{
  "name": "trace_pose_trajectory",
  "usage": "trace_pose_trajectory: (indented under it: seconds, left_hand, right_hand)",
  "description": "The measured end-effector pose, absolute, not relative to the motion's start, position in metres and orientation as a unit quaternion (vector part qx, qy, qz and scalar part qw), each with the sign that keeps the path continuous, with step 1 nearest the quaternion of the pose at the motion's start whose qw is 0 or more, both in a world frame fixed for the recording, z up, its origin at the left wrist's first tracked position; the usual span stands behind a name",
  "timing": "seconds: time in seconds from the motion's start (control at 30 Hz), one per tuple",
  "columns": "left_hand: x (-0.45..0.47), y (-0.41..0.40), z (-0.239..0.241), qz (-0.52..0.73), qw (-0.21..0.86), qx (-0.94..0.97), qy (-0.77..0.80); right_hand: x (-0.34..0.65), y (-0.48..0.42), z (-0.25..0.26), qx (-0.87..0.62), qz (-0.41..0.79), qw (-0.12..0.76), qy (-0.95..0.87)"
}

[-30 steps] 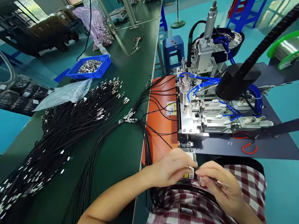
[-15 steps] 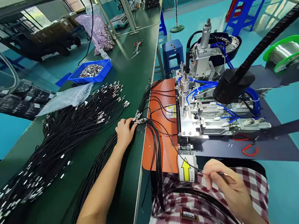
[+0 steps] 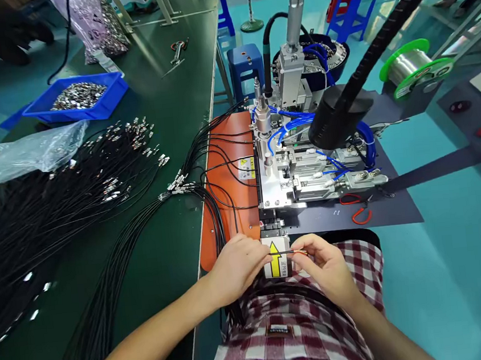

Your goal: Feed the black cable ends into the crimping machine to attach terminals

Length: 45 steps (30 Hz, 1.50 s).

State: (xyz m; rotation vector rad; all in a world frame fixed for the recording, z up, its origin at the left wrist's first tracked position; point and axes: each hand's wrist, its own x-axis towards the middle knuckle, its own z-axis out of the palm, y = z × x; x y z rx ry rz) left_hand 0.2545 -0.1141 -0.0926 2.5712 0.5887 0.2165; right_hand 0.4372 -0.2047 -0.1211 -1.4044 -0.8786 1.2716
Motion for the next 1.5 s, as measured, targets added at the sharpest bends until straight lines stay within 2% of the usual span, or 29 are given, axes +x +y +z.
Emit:
trace_pose_trajectory:
  seconds: [0.1,0.27,0.47,0.83,1.27,1.5]
  left_hand:
    - [0.259,-0.116,-0.087,0.083,0.314,0.914,0.244]
    - [0.279,-0.117,-0.073,0.107,0.574,0.766,0.268]
    - [0.285,-0.111,-0.083,0.11,0.671,0.677,0.282]
    - [0.284,-0.111,-0.091,0.114,0.692,0.653,0.287]
    - [0.285,-0.115,-0.087,0.112,0.634,0.694,0.322]
    - [0.285,-0.117,-0.091,0.122,0.625,0.697,0.329]
  right_hand:
    - [0.438,-0.202,-0.122,-0.595,0.517,0.499,-0.361]
    - [0.451,-0.193,-0.118,-0.559,0.54,0.509,-0.37]
    - [0.463,-0.192,-0.126,-0.543,0.568,0.535,-0.31]
    - [0.454,-0.186,-0.127,-0.53,0.592,0.534,-0.289]
    - [0.444,-0.198,-0.119,-0.658,0.272,0.518,-0.474]
    - [0.442,-0.205,-0.117,-0.651,0.236,0.504,-0.516]
